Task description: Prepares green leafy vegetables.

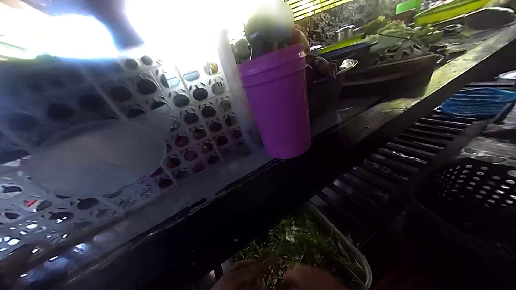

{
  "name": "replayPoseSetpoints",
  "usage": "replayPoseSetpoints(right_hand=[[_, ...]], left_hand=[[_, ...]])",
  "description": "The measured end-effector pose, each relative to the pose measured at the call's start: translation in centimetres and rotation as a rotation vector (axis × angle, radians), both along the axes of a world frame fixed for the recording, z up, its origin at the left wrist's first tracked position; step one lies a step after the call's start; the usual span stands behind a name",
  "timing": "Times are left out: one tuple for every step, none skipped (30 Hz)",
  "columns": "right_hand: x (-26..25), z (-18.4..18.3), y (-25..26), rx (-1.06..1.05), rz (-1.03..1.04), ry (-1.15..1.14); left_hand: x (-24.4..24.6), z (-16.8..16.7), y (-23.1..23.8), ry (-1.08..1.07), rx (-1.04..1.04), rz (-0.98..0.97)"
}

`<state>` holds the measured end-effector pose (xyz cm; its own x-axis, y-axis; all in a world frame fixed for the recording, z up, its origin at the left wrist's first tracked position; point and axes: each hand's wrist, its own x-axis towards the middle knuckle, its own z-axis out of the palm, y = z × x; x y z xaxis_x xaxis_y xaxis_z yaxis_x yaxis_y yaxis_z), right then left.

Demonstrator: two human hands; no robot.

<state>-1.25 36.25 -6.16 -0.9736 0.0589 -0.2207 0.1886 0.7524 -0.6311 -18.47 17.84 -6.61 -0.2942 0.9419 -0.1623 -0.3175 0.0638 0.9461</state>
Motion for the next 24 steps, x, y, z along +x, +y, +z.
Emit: replayPoseSetpoints(right_hand=[[-1.0, -1.7, 2.2, 0.053, -0.133, -0.001], [-2.1, -3.2, 4.3, 0.076, -0.234, -0.023], [-2.9, -4.3, 6.1, 0.087, -0.304, -0.056], [-3.5, -4.8, 7.5, 0.093, -0.344, -0.121], [-4.0, -5.1, 8.6, 0.097, -0.353, -0.197], [-4.3, -5.6, 9.2, 0.106, -0.355, -0.252], [-4.5, -5.9, 9.4, 0.12, -0.361, -0.271], [-4.4, -6.1, 9.2, 0.116, -0.377, -0.232], [-4.4, -6.2, 8.8, 0.072, -0.394, -0.138], [-4.5, -6.2, 8.2, -0.023, -0.41, -0.029], [-4.6, -5.7, 7.6, -0.185, -0.421, 0.059], [-4.5, -4.7, 6.8, -0.399, -0.43, 0.095], [-4.5, -4.0, 6.1, -0.619, -0.441, 0.099], [-4.4, -3.6, 5.6, -0.815, -0.439, 0.086], [-4.3, -3.4, 5.3, -0.972, -0.432, 0.088], [-4.3, -3.3, 4.9, -1.071, -0.441, 0.128], [-4.3, -3.3, 4.5, -1.131, -0.49, 0.2], [-4.6, -3.1, 4.3, -1.16, -0.561, 0.277], [-4.9, -2.8, 4.2, -1.15, -0.624, 0.327], [-5.2, -2.8, 4.2, -1.117, -0.667, 0.358], [-5.4, -3.0, 4.4, -1.09, -0.686, 0.375], [-5.5, -3.1, 4.4, -1.082, -0.702, 0.374], [-5.5, -3.2, 4.3, -1.081, -0.714, 0.361], [-5.5, -3.1, 4.1, -1.071, -0.719, 0.35]], left_hand=[[-0.8, -0.5, -0.5, -0.045, 0.026, -0.005], [-1.3, -1.0, -1.1, -0.097, 0.056, -0.007], [-1.6, -1.2, -1.6, -0.162, 0.105, -0.003], [-1.7, -1.1, -2.0, -0.235, 0.178, 0.001], [-1.8, -0.9, -2.3, -0.291, 0.256, 0.003], [-1.9, -0.7, -2.3, -0.322, 0.324, 0.022], [-1.7, -0.2, -2.2, -0.31, 0.358, 0.06], [-0.8, 0.7, -1.8, -0.258, 0.336, 0.139], [0.6, 2.4, -1.0, -0.166, 0.243, 0.26], [1.4, 3.4, -0.1, -0.088, 0.13, 0.322], [1.6, 3.4, 0.7, -0.011, 0.023, 0.319], [1.2, 2.2, 1.6, 0.046, -0.023, 0.262], [0.2, -0.7, 2.3, 0.076, 0.005, 0.172], [-0.4, -2.9, 3.1, 0.103, 0.033, 0.093], [-0.5, -4.2, 3.8, 0.124, 0.038, 0.042], [-0.3, -4.6, 4.3, 0.148, 0.023, 0.012], [0.1, -4.6, 4.8, 0.165, -0.004, 0.0], [0.5, -4.5, 5.2, 0.179, -0.03, -0.003], [0.8, -4.5, 5.5, 0.195, -0.048, 0.0], [1.0, -4.5, 5.7, 0.208, -0.063, 0.027], [1.3, -4.6, 6.0, 0.211, -0.076, 0.075], [1.7, -4.6, 6.3, 0.202, -0.09, 0.146], [2.0, -4.5, 6.5, 0.187, -0.106, 0.224], [2.3, -4.5, 6.7, 0.17, -0.121, 0.319]])
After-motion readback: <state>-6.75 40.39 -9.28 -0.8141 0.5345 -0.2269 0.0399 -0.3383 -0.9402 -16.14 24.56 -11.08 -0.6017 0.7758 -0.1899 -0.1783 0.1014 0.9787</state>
